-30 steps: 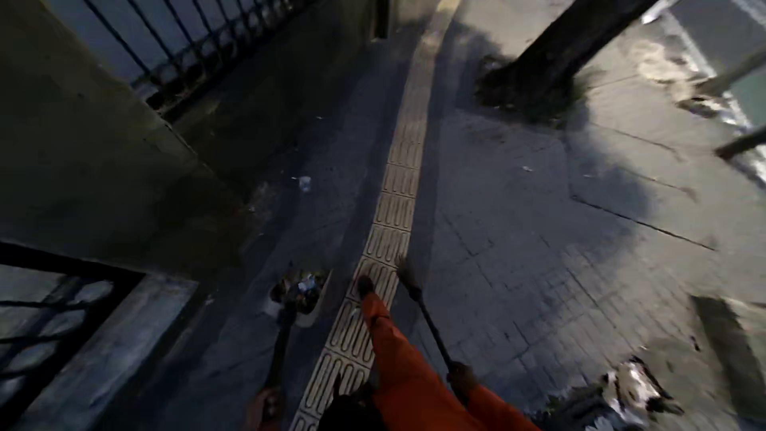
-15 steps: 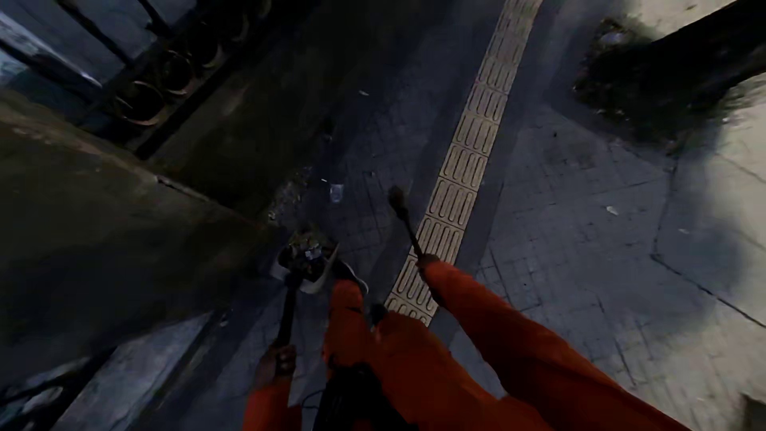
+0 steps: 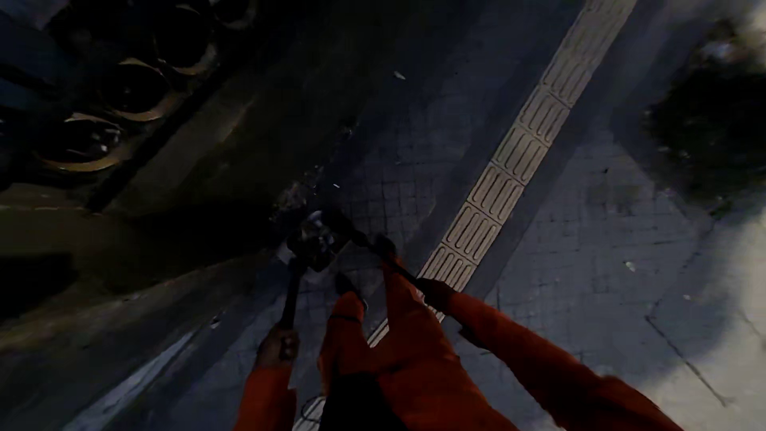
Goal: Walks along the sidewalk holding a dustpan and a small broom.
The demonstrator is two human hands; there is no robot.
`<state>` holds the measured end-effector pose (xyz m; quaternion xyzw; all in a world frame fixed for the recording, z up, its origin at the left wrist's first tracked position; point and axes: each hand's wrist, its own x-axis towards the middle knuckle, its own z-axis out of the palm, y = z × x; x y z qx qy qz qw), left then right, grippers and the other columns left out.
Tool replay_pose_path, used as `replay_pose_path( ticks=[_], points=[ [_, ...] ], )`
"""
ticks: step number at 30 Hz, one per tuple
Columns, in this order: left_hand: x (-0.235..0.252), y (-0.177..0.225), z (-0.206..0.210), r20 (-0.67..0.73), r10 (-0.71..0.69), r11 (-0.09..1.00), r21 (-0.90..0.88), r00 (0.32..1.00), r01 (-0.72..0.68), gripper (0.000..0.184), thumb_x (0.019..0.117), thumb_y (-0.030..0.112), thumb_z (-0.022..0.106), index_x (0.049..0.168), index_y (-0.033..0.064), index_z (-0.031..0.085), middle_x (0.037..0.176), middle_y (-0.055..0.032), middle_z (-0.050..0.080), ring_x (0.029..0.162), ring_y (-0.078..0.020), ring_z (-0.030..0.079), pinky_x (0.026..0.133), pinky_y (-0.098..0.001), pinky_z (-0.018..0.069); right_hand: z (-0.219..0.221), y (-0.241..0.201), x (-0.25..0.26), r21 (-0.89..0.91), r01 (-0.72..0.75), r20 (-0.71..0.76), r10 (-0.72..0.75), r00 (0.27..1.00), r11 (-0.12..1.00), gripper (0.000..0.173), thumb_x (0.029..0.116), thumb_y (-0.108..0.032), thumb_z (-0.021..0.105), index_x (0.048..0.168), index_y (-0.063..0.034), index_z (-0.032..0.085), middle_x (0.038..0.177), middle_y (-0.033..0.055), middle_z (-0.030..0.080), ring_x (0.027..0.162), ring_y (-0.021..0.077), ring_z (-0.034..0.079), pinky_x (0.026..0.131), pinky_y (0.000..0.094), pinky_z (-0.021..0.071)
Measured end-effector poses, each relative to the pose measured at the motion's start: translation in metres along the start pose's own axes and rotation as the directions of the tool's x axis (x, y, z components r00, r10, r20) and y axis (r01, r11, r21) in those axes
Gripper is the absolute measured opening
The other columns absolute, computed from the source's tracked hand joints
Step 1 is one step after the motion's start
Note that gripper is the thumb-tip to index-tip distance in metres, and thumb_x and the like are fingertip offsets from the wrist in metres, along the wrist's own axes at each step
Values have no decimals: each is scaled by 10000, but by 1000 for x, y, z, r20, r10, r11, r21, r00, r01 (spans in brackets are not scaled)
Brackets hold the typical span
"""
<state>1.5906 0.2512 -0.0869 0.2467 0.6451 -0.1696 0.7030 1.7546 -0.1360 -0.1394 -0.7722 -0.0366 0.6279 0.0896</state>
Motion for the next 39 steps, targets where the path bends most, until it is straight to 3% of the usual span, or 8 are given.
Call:
replay_pose_path(
  ticks=[6, 10, 12, 15, 19, 28, 32, 39],
  points=[
    [-2, 3, 11, 20, 27, 999, 30, 999, -28, 344, 983, -71, 366, 1279, 89, 438, 615, -5, 473, 396, -44, 458, 330, -165, 381, -67, 4, -22, -14, -104, -3, 103, 995, 995, 762, 975, -183, 602, 1631, -241, 218, 1254, 254, 656, 1132, 450, 649, 972, 627, 502],
    [-14, 1, 32, -15, -11, 1000, -20, 1000, 11, 285, 1037, -25, 319, 1257, 120, 429, 625, -1, 486, 401, -39, 466, 333, -164, 389, -122, -81, 22, 15, -196, -35, 197, 980, 980, 663, 1041, -225, 555, 1617, -126, 242, 1490, 222, 509, 1369, 373, 510, 1144, 527, 396],
    [-16, 6, 49, -62, -7, 1000, -18, 998, 6, 296, 1055, -14, 323, 1300, 123, 416, 632, -2, 476, 400, -37, 452, 329, -162, 371, -126, -106, 34, 36, -192, -278, 194, 941, 981, 486, 1003, -135, 591, 1467, -24, 501, 1403, 227, 586, 1329, 359, 543, 1155, 487, 377],
    [-17, 4, 62, -100, 9, 999, 32, 995, -6, 346, 1044, -24, 364, 1360, 107, 415, 671, -12, 491, 416, -34, 452, 337, -161, 368, -185, -44, 26, -159, 40, 91, -26, 995, 986, 520, 1013, -117, 591, 1515, -85, 459, 1394, 259, 575, 1251, 424, 584, 1058, 588, 450],
    [-4, 5, 85, -14, 40, 996, 84, 999, -39, 359, 1036, -39, 369, 1364, 103, 403, 657, -5, 481, 412, -37, 450, 337, -164, 373, -192, 30, -18, 38, -81, 0, 81, 997, 996, 626, 974, -137, 634, 1550, -274, 433, 1219, 241, 656, 938, 406, 680, 812, 602, 546],
    [24, 34, 221, 57, 51, 987, 149, 997, -59, 444, 985, -78, 406, 1389, 109, 402, 640, -9, 485, 409, -42, 450, 339, -168, 367, -298, 63, 49, 254, -166, -151, 208, 966, 953, 484, 991, -185, 614, 1435, -17, 517, 1351, 250, 599, 1224, 393, 604, 1036, 580, 473],
    [22, 38, 294, 49, 20, 992, 122, 999, -26, 424, 1001, -57, 359, 1388, 113, 397, 645, -10, 499, 403, -35, 450, 333, -164, 365, -371, 154, 20, 353, -67, -91, 106, 990, 933, 507, 1018, -189, 607, 1511, -219, 492, 1067, 157, 694, 759, 242, 653, 693, 430, 553],
    [26, 49, 394, 165, 5, 996, -86, 986, 10, 285, 1017, 10, 313, 1231, 121, 464, 655, -6, 539, 406, -23, 489, 345, -143, 409, -547, 121, 103, 258, -69, -337, 157, 928, 964, 612, 1010, -162, 589, 1574, -101, 359, 1412, 247, 572, 1273, 414, 583, 1072, 581, 452]
  ],
)
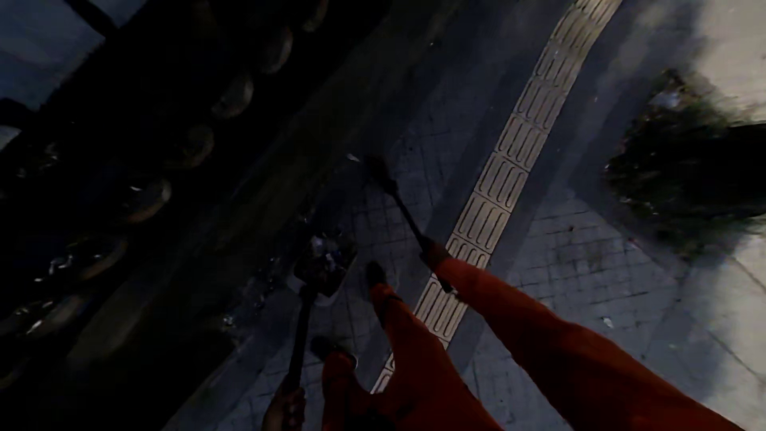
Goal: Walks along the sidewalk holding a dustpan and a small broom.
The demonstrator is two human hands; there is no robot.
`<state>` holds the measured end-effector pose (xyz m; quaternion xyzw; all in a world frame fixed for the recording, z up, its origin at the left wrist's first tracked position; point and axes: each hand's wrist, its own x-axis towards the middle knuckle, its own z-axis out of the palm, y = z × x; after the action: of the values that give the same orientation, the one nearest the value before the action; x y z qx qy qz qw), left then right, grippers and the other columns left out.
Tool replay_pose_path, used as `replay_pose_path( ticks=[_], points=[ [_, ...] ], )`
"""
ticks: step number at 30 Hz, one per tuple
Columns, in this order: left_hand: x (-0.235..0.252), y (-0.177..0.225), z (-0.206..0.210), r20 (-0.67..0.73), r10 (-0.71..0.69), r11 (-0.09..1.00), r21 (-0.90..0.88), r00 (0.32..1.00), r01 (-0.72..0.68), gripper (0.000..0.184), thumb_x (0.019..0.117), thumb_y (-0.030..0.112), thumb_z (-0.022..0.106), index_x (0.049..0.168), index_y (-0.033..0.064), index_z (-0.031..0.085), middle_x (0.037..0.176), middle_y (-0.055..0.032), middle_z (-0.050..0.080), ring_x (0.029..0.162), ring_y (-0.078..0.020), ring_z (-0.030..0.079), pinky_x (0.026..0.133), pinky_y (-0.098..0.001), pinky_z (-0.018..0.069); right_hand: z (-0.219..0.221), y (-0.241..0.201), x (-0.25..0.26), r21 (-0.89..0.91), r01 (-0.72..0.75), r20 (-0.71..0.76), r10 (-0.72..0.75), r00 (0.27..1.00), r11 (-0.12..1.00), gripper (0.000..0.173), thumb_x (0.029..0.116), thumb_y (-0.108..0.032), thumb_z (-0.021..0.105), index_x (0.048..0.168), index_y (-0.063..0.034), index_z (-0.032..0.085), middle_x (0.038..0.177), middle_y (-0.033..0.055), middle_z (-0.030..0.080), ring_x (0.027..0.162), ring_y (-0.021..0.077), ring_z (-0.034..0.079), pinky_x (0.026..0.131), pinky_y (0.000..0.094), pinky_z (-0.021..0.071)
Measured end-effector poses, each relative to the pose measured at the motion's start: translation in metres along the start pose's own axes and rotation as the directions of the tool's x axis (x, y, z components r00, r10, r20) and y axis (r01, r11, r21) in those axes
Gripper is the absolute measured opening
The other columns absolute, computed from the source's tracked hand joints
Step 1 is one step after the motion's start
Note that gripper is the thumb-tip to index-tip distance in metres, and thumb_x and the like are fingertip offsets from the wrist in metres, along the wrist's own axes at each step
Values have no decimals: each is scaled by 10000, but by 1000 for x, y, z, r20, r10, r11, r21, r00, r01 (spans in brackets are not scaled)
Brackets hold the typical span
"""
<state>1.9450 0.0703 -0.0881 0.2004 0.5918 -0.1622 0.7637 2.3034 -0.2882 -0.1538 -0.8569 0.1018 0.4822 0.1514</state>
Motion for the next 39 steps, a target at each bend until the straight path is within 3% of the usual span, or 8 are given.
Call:
replay_pose_path(
  ticks=[5, 11, 19, 23, 28, 32, 35, 39],
  points=[
    [4, 5, 37, -65, -3, 1000, -19, 998, 2, 347, 1006, 7, 331, 1303, 131, 463, 712, -15, 570, 413, -22, 496, 343, -146, 416, -72, -48, 113, -246, 74, 58, -62, 996, 966, 634, 951, -112, 653, 1518, -10, 390, 1330, 289, 600, 1228, 452, 599, 1006, 626, 482],
    [5, 14, 49, -153, -9, 997, -74, 988, -3, 305, 1008, 11, 315, 1249, 96, 481, 669, -22, 537, 373, -17, 456, 299, -144, 375, -92, 21, 33, -547, 424, 405, -215, 889, 722, 552, 922, -80, 701, 1450, -124, 550, 1251, 224, 659, 1139, 432, 635, 965, 620, 497],
    [-19, -13, -39, -53, 40, 997, -60, 998, -43, 343, 1009, -2, 296, 1292, 89, 467, 651, -8, 537, 381, -1, 455, 322, -132, 380, 26, 86, -96, -156, 122, 263, -78, 962, 980, 675, 975, -120, 618, 1593, -202, 359, 1231, 259, 654, 1021, 427, 675, 894, 607, 532],
    [-39, -14, -67, -89, 65, 989, -124, 994, -76, 312, 1026, 42, 301, 1268, 89, 492, 644, -1, 538, 388, -9, 477, 330, -135, 399, 77, 4, -51, -93, 127, 187, -108, 976, 987, 623, 1003, -164, 594, 1574, -87, 355, 1421, 246, 559, 1283, 404, 570, 1073, 580, 451],
    [-33, 7, -78, -241, 27, 994, -99, 970, -52, 205, 1032, 26, 324, 1160, 79, 475, 649, -7, 505, 390, -17, 461, 321, -138, 385, 97, -79, -73, -479, 260, 403, -54, 914, 838, 618, 981, -59, 593, 1547, -30, 348, 1397, 288, 555, 1286, 454, 555, 1055, 609, 441],
    [-30, 19, -102, -213, 26, 1000, 6, 977, -25, 204, 1039, 24, 328, 1177, 94, 462, 655, -11, 504, 394, -25, 448, 321, -148, 364, 132, 0, -104, -475, 473, 489, -224, 843, 742, 600, 963, -71, 613, 1537, -95, 440, 1343, 290, 603, 1211, 494, 591, 1009, 664, 452],
    [-28, 15, -126, -211, 39, 997, 66, 977, -26, 206, 1023, -2, 363, 1181, 84, 463, 618, -2, 474, 395, -34, 447, 325, -158, 367, 154, 43, -173, -472, 293, 451, -58, 890, 832, 742, 951, -85, 602, 1609, -233, 293, 1232, 284, 655, 1099, 499, 644, 931, 680, 490],
    [-33, 15, -145, -207, 57, 992, 121, 977, -32, 236, 995, -26, 396, 1196, 72, 472, 612, -2, 465, 386, -27, 429, 320, -154, 356, 188, 56, -222, -302, 132, 326, -28, 945, 944, 746, 952, -115, 617, 1613, -218, 287, 1234, 266, 659, 1091, 461, 659, 943, 643, 502]
  ],
)
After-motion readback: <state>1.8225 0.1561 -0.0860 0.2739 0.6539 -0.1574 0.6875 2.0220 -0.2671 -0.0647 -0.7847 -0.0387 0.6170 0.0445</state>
